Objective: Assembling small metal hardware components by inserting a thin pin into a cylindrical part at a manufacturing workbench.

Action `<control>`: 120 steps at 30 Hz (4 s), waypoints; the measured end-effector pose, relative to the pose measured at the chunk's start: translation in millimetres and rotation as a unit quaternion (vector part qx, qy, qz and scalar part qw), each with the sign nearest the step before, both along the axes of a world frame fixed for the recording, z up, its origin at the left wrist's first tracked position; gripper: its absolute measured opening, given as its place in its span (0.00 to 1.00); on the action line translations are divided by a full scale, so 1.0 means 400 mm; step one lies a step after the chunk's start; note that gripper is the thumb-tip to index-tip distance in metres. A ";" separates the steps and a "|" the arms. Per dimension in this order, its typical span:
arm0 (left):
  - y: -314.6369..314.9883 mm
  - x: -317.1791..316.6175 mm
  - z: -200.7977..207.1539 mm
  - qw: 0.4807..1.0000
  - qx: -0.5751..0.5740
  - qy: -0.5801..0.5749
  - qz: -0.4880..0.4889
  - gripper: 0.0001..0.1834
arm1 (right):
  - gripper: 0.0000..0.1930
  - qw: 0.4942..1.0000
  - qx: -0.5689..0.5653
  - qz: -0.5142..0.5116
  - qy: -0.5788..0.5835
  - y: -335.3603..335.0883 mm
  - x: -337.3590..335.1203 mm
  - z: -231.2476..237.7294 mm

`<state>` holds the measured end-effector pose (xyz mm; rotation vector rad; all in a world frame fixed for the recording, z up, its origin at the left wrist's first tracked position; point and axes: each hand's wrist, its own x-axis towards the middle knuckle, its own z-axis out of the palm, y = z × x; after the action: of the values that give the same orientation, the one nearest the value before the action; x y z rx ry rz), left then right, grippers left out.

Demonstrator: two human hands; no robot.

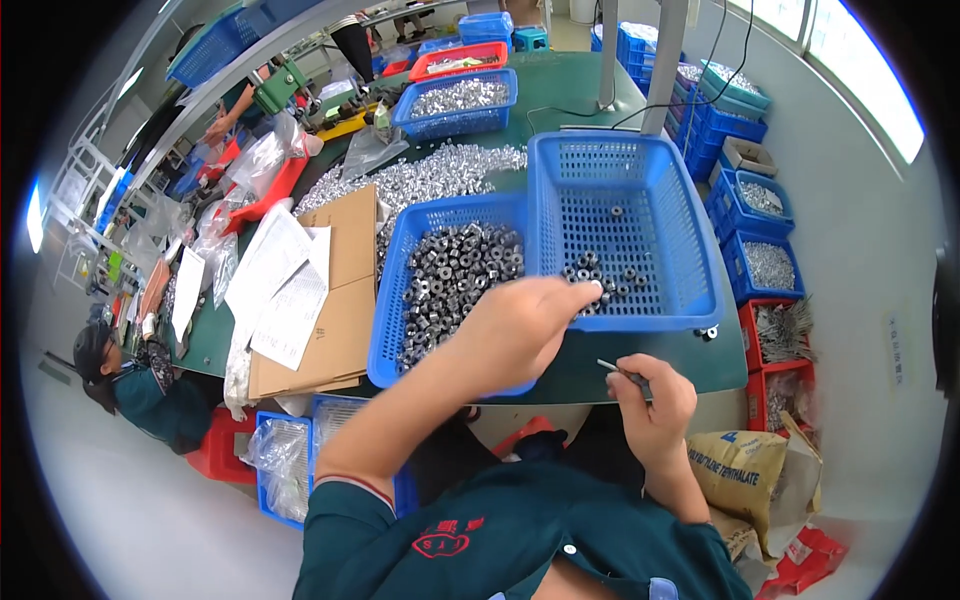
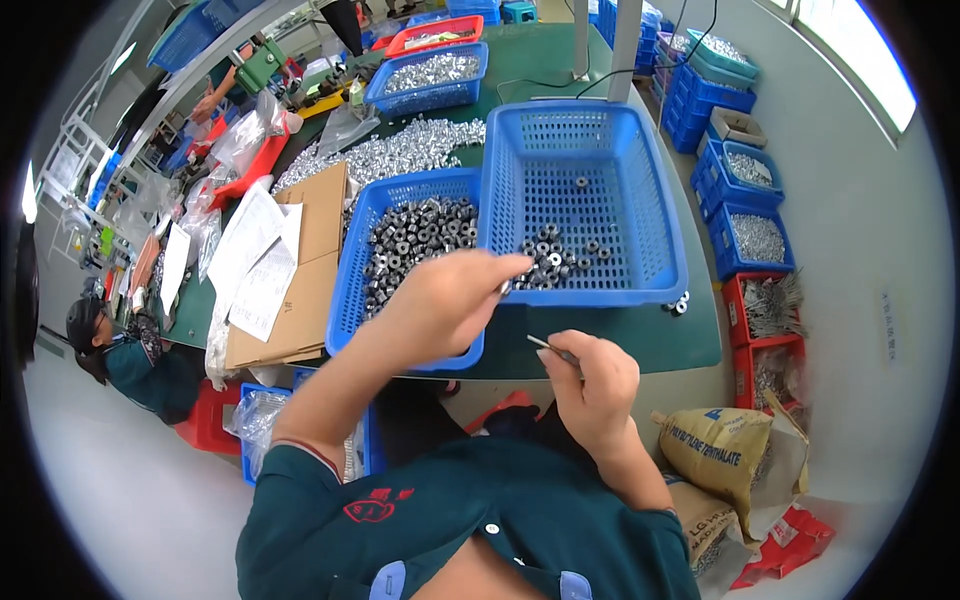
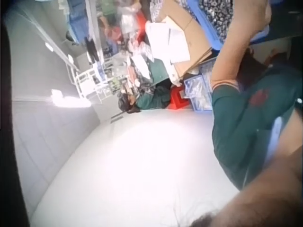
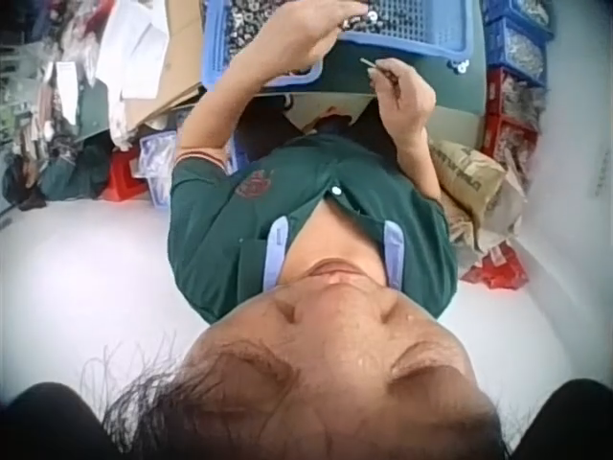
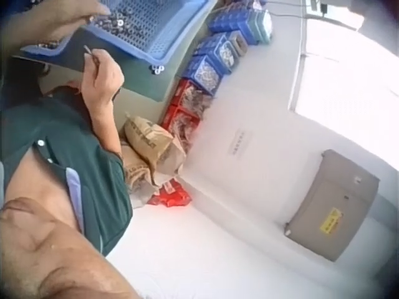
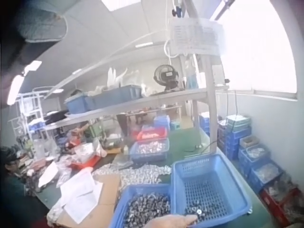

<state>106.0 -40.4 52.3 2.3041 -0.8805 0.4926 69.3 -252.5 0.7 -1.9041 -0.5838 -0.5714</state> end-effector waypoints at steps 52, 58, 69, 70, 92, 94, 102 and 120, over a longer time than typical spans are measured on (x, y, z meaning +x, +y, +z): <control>0.126 0.133 -0.262 0.920 0.125 0.126 0.348 0.12 | 0.05 0.978 -0.006 0.124 0.166 0.062 -0.096 -0.098; 0.141 0.143 -0.260 0.925 0.185 0.137 0.303 0.11 | 0.04 0.980 -0.008 0.129 0.154 0.056 -0.098 -0.089; 0.155 0.132 -0.285 0.946 0.172 0.091 0.261 0.08 | 0.04 0.979 -0.034 0.136 0.151 0.054 -0.100 -0.078; 0.151 0.132 -0.287 0.946 0.161 0.085 0.268 0.08 | 0.04 0.979 -0.039 0.138 0.144 0.053 -0.100 -0.080; 0.122 -0.198 -0.108 0.778 -0.490 0.390 -0.045 0.12 | 0.11 0.989 0.009 0.148 -0.020 0.116 -0.019 0.044; 0.119 -0.216 -0.119 0.793 -0.467 0.388 -0.038 0.12 | 0.11 0.986 0.007 0.158 -0.050 0.129 -0.017 0.046; 0.110 -0.243 -0.136 0.838 -0.401 0.369 0.017 0.10 | 0.12 0.983 -0.068 0.133 -0.108 0.128 -0.030 0.036; 0.076 -0.236 -0.097 0.985 -0.092 0.034 0.144 0.12 | 0.05 0.977 -0.011 0.151 0.149 0.117 -0.039 0.002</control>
<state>11.8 -9.8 13.4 2.2705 -0.4502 0.5866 53.9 -205.7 1.7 -1.8316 -0.6663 -0.0811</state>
